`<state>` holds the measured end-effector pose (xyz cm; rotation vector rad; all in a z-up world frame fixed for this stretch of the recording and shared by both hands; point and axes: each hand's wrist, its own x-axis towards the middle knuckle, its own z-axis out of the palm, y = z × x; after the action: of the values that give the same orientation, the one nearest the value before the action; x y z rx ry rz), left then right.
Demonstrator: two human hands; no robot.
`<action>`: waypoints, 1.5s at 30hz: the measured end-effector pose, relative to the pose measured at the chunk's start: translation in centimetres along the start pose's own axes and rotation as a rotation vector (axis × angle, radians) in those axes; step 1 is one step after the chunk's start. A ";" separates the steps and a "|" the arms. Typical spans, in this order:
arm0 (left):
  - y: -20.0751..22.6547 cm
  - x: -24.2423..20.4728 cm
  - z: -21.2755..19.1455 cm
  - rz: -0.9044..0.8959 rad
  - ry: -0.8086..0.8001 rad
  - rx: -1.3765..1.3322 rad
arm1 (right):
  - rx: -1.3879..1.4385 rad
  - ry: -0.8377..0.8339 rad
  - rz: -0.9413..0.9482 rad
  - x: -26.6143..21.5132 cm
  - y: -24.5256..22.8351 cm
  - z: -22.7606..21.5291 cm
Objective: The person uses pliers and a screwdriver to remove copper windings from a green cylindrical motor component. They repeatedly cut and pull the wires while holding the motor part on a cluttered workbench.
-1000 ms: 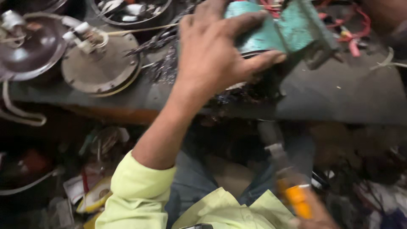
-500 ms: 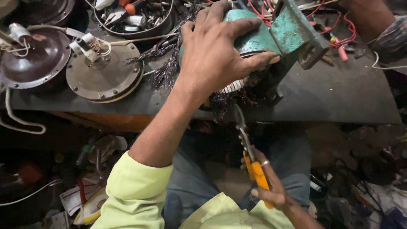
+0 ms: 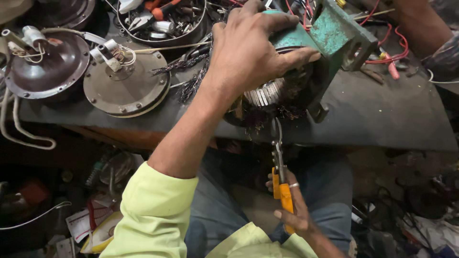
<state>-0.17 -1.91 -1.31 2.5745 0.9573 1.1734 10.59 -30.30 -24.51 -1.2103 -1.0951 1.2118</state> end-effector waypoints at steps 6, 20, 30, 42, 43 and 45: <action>-0.6 0.6 0.1 -0.011 -0.008 -0.039 | -0.009 0.008 0.012 1.0 -0.3 0.5; -2.9 2.8 -0.5 -0.044 -0.093 -0.149 | -0.288 0.252 0.314 3.9 -2.1 -0.7; -3.2 4.4 -2.0 -0.150 -0.261 -0.206 | -0.468 0.228 0.548 7.4 1.0 -4.2; -3.6 4.1 -1.4 -0.110 -0.241 -0.286 | -0.236 0.029 0.324 7.9 0.5 -4.3; -3.8 4.3 -1.3 -0.086 -0.233 -0.318 | -0.168 -0.023 0.294 8.0 0.3 -4.6; -4.1 4.5 -1.3 -0.063 -0.227 -0.360 | -0.127 -0.060 0.279 8.4 0.0 -4.4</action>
<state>-0.93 3.92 0.86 2.3092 0.6993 0.9141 15.56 -22.25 -25.10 -1.4692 -1.0850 1.4140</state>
